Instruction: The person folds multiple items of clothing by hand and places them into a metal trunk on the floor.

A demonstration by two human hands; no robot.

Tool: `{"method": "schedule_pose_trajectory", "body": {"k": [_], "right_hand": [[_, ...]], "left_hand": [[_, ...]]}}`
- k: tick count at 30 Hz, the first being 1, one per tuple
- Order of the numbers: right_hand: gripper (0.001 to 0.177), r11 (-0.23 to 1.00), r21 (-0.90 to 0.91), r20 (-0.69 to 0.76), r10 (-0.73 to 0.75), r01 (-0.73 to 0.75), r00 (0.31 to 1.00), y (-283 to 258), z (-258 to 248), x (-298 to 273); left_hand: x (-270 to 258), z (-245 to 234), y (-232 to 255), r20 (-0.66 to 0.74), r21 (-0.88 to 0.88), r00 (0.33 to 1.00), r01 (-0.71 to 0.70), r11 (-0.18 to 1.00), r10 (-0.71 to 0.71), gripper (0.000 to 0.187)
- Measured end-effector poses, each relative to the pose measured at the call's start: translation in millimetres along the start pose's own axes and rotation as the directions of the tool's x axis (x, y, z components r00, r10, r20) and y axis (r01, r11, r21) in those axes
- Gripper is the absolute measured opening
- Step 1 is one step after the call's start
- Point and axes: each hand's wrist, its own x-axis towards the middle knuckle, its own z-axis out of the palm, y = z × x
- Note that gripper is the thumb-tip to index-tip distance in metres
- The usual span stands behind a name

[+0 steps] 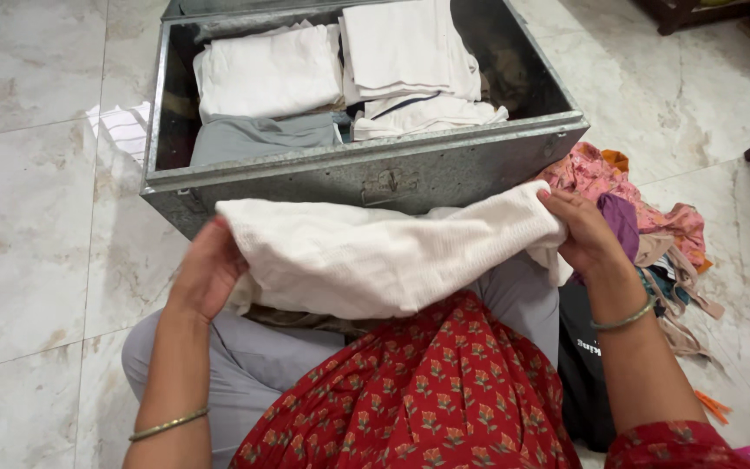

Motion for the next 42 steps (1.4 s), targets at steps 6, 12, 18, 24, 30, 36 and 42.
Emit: {"method": "schedule_pose_trajectory", "body": {"k": [6, 12, 18, 24, 30, 36, 42], "right_hand": [[0.019, 0.987, 0.113, -0.034, -0.115, 0.118, 0.993, -44, 10, 12], [0.011, 0.872, 0.196, 0.051, -0.467, 0.450, 0.883, -113, 21, 0], [0.016, 0.798, 0.295, 0.012, -0.553, 0.525, 0.833, -153, 38, -19], [0.019, 0.764, 0.153, -0.042, -0.629, 0.627, 0.776, -155, 42, -23], [0.035, 0.800, -0.017, -0.011, -0.600, 0.600, 0.800, -151, 63, -25], [0.044, 0.660, -0.375, -0.041, -0.713, 0.651, 0.699, -152, 67, -27], [0.029, 0.418, -0.682, -0.015, -0.828, 0.600, 0.561, -156, 59, -32]], "left_hand": [[20, -4, 41, -0.058, 0.267, 0.997, -0.039, 0.963, 0.057, 0.028], [-11, 32, 127, 0.130, -0.032, 0.928, -0.347, 0.937, 0.348, 0.062], [-3, 28, 154, -0.116, 0.099, 0.895, -0.421, 0.902, 0.431, 0.059], [-19, 44, 175, -0.133, 0.130, 0.772, -0.608, 0.783, 0.622, 0.054], [-28, 76, 165, 0.112, 0.404, 0.821, -0.552, 0.729, 0.560, 0.094], [-17, 56, 160, -0.160, 0.766, 0.731, -0.332, 0.551, 0.663, 0.053], [-19, 55, 186, 0.010, 0.040, 0.933, -0.359, 0.932, 0.359, 0.057]]}}
